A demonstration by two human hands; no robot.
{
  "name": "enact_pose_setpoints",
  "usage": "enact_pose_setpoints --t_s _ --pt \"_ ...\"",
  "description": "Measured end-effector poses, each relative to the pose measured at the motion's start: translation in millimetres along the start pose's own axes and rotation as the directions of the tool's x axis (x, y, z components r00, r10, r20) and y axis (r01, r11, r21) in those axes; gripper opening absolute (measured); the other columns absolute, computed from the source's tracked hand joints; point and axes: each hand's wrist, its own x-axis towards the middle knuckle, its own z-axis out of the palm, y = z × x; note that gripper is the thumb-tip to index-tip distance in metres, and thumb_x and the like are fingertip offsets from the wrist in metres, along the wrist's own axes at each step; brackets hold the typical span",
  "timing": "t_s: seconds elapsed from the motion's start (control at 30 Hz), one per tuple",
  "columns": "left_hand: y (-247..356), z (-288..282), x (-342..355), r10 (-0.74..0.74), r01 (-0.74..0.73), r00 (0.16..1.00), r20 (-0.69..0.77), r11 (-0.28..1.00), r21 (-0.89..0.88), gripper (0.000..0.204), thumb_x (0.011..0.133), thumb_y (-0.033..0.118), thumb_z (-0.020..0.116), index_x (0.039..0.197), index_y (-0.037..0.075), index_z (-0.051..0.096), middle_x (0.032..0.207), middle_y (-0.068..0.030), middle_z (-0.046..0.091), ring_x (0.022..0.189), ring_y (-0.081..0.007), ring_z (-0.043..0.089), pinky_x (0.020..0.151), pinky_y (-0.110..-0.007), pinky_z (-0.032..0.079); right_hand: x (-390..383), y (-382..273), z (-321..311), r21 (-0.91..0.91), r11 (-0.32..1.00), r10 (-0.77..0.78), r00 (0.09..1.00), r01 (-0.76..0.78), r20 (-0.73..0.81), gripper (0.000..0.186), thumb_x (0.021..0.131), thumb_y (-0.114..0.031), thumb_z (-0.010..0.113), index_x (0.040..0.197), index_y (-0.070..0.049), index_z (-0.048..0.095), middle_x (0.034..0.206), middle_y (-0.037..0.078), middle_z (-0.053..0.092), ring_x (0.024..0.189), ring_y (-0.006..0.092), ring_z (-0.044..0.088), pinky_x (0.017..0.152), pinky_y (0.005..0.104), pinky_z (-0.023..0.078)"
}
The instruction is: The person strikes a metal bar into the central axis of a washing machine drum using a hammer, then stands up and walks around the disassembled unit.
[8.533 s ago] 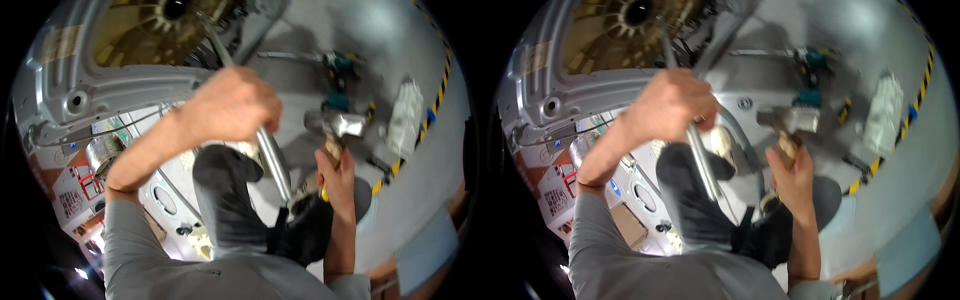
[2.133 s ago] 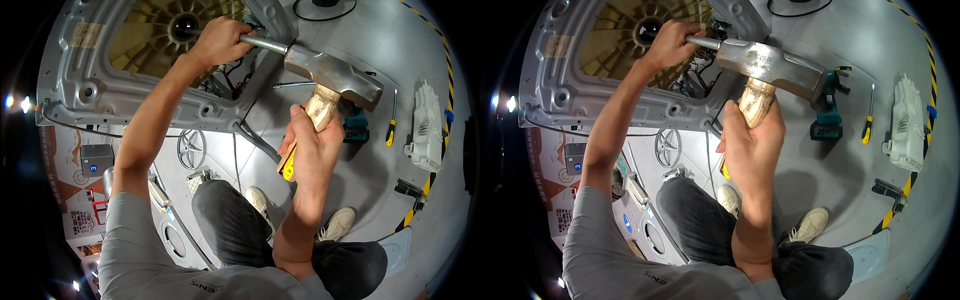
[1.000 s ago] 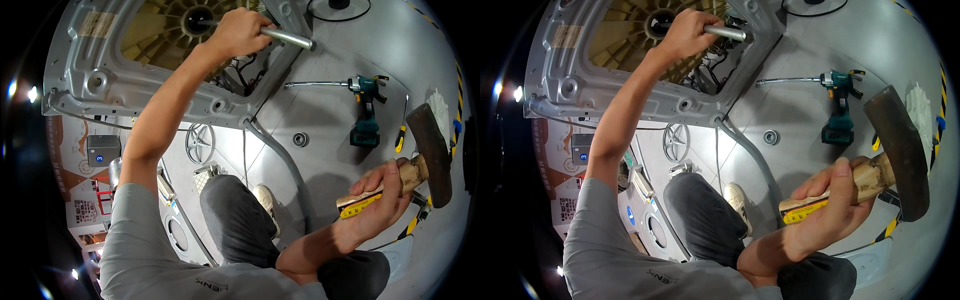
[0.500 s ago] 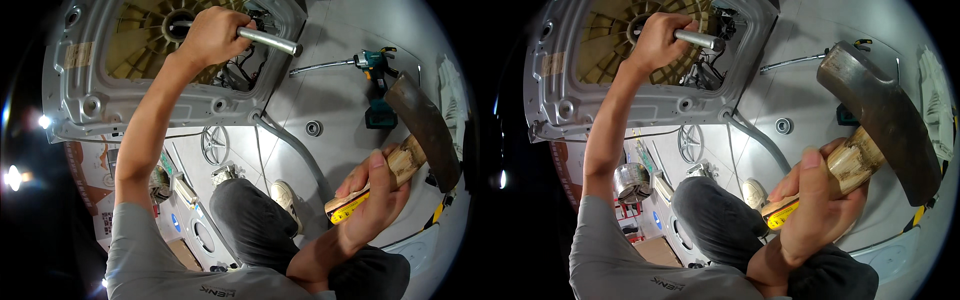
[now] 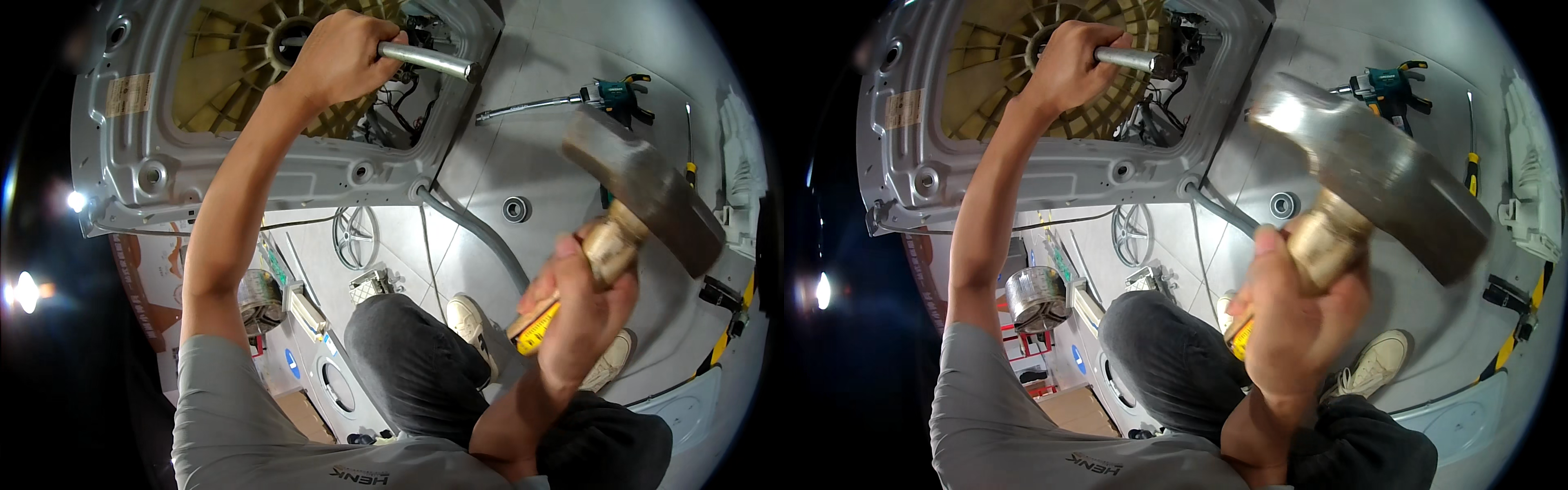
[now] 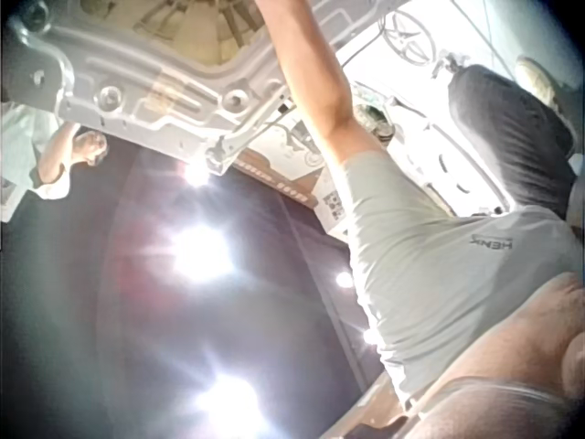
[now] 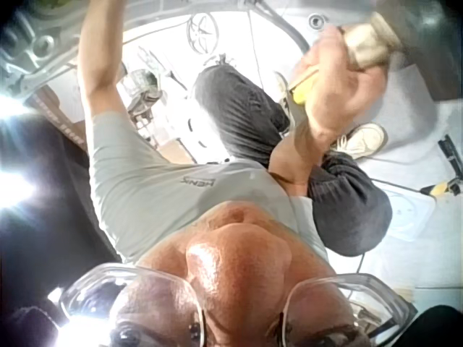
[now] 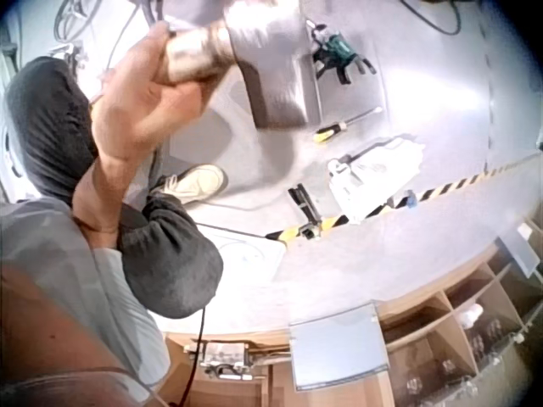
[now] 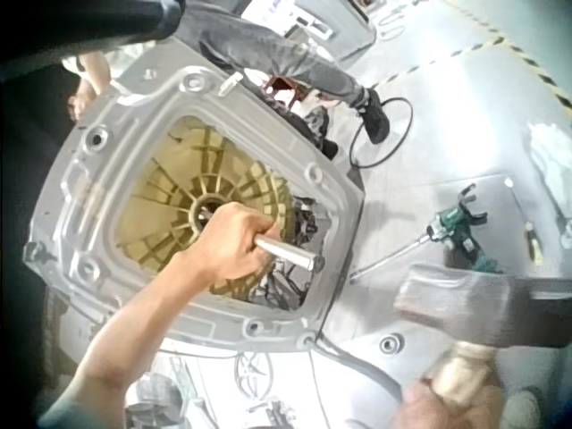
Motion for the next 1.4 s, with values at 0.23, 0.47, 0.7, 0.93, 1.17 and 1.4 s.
enact_pose_setpoints --t_s 0.23,0.47,0.7,0.93,1.17,1.4 --pt "0.2 -2.9 0.3 -0.013 0.013 1.000 0.011 1.000 0.007 0.016 0.071 0.017 0.055 0.074 0.006 0.066 0.059 -0.0142 0.058 0.061 -0.0341 0.058 0.061 -0.042 0.046 9.2 15.5 29.1 -0.017 0.996 -0.085 0.969 0.091 0.231 0.010 0.085 -0.004 0.056 0.087 -0.002 0.046 0.053 0.003 0.045 0.037 0.0091 0.042 0.037 0.0243 0.038" --pt "1.6 -5.8 1.6 -0.057 0.057 0.997 0.050 0.998 0.012 0.017 0.069 0.017 0.057 0.077 0.006 0.067 0.063 -0.0139 0.060 0.065 -0.0338 0.059 0.064 -0.041 0.048 19.4 18.1 42.6 -0.015 0.994 -0.098 0.948 0.107 0.301 0.010 0.085 -0.004 0.055 0.085 -0.002 0.045 0.054 0.003 0.046 0.038 0.0086 0.044 0.038 0.0241 0.039" --pt "0.0 -2.0 -1.0 -0.023 0.023 1.000 -0.008 0.998 -0.058 0.013 0.066 0.012 0.053 0.071 0.000 0.056 0.063 -0.0194 0.051 0.062 -0.0390 0.049 0.058 -0.045 0.039 20.4 9.6 9.8 0.050 0.990 -0.135 0.988 0.132 0.071 0.011 0.086 -0.010 0.058 0.088 -0.004 0.049 0.054 0.002 0.049 0.037 0.0093 0.044 0.035 0.0230 0.039" --pt "-1.1 -0.3 -2.5 -0.048 0.047 0.999 -0.009 0.997 -0.068 0.015 0.065 0.013 0.054 0.073 0.002 0.060 0.065 -0.0196 0.054 0.064 -0.0391 0.051 0.059 -0.046 0.040 15.1 -11.7 -16.4 0.166 0.929 -0.295 0.933 0.331 -0.208 0.016 0.086 -0.012 0.060 0.093 -0.002 0.051 0.053 0.002 0.048 0.037 0.0096 0.044 0.036 0.0221 0.039" --pt "-15.9 -5.1 -7.1 -0.005 0.004 1.000 -0.009 1.000 -0.029 0.013 0.063 0.013 0.054 0.071 0.003 0.057 0.061 -0.0186 0.050 0.061 -0.0387 0.050 0.058 -0.046 0.039 5.0 14.2 50.9 -0.097 0.981 -0.142 0.961 0.169 0.239 0.011 0.086 -0.007 0.056 0.090 -0.003 0.047 0.054 0.003 0.047 0.038 0.0106 0.045 0.037 0.0245 0.039" --pt "-4.6 1.0 -7.6 0.003 -0.009 0.996 -0.085 0.997 -0.073 0.013 0.068 0.015 0.056 0.074 0.004 0.061 0.060 -0.0173 0.053 0.060 -0.0370 0.052 0.059 -0.044 0.042 -8.8 -9.8 20.1 -0.059 0.971 -0.237 0.969 0.233 -0.066 0.010 0.086 -0.008 0.056 0.092 -0.002 0.050 0.053 0.002 0.044 0.038 0.0087 0.038 0.037 0.0224 0.036"
